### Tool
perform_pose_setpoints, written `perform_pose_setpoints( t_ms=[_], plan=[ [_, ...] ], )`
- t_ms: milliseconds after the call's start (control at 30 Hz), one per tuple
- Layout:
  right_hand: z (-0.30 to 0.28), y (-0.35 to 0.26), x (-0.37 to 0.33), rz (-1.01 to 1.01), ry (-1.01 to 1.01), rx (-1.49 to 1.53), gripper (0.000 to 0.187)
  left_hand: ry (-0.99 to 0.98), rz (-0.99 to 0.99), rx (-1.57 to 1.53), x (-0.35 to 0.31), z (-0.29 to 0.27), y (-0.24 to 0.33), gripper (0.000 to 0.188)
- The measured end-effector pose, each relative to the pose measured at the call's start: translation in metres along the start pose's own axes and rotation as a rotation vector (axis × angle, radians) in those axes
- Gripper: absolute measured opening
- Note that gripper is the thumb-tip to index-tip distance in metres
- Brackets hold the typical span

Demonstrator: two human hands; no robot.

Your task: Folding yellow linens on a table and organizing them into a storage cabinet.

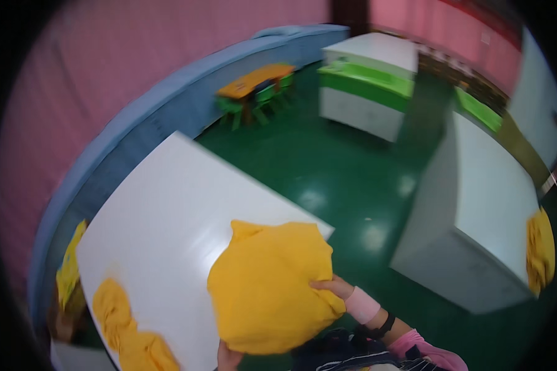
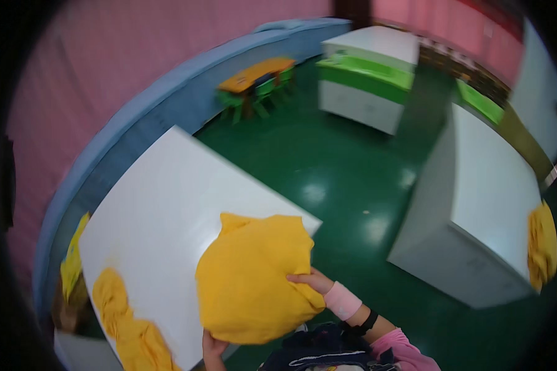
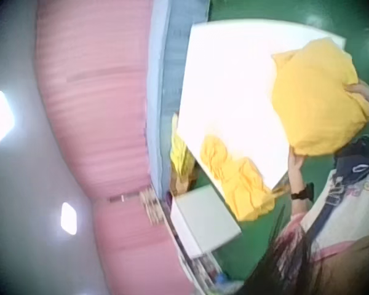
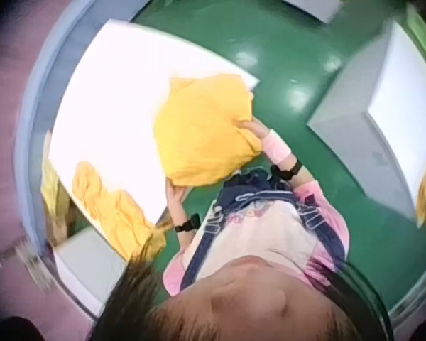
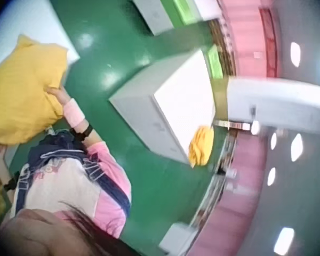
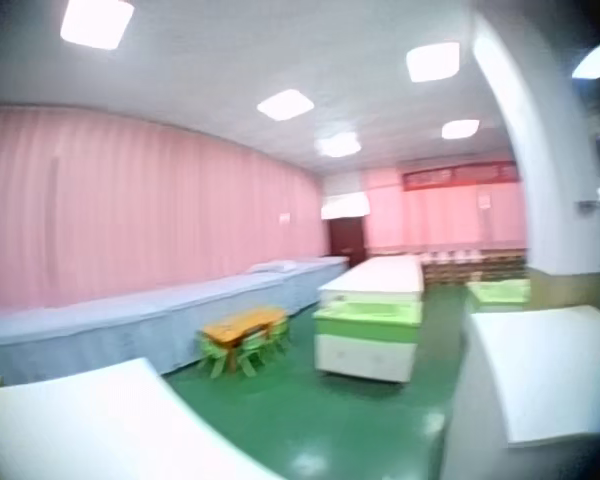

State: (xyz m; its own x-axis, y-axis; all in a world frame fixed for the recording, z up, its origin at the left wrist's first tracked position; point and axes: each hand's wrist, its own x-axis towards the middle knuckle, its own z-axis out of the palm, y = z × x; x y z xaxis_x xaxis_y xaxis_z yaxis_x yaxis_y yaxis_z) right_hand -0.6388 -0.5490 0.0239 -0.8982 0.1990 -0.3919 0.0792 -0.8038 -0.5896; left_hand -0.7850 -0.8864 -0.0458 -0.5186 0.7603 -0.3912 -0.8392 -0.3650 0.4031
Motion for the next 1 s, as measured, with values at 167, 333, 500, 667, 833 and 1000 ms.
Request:
perform_pose_setpoints(
  t_ms=[167, 333, 500, 667, 833, 1000],
  plan=[
    [-0.090, -0.031, -0.150, -0.332, 0.179, -0.091, 0.049, -0.188, -0.271, 0.084, 0.085, 0.095, -0.116, 0.041],
    [-0.185, -0.051, -0.334, -0.613, 0.391, 0.037, 0.047, -0.410, -0.607, 0.166, 0.131, 0.227, -0.295, 0.040],
    [-0.239, -0.053, -0.497, -0.833, 0.640, 0.205, 0.044, -0.626, -0.928, 0.193, 0.137, 0.358, -0.478, 0.040],
    [-0.278, -0.043, -0.634, -1.180, 0.910, 0.301, 0.044, -0.792, -1.227, 0.166, 0.111, 0.459, -0.656, 0.040],
    [-0.338, -0.100, -0.746, -1.389, 1.077, 0.198, 0.042, -0.918, -1.354, 0.077, 0.094, 0.547, -0.783, 0.040],
    [-0.403, -0.238, -0.899, -1.413, 0.982, 0.030, 0.038, -1.150, -1.366, -0.003, 0.059, 0.696, -0.910, 0.039]
  ],
)
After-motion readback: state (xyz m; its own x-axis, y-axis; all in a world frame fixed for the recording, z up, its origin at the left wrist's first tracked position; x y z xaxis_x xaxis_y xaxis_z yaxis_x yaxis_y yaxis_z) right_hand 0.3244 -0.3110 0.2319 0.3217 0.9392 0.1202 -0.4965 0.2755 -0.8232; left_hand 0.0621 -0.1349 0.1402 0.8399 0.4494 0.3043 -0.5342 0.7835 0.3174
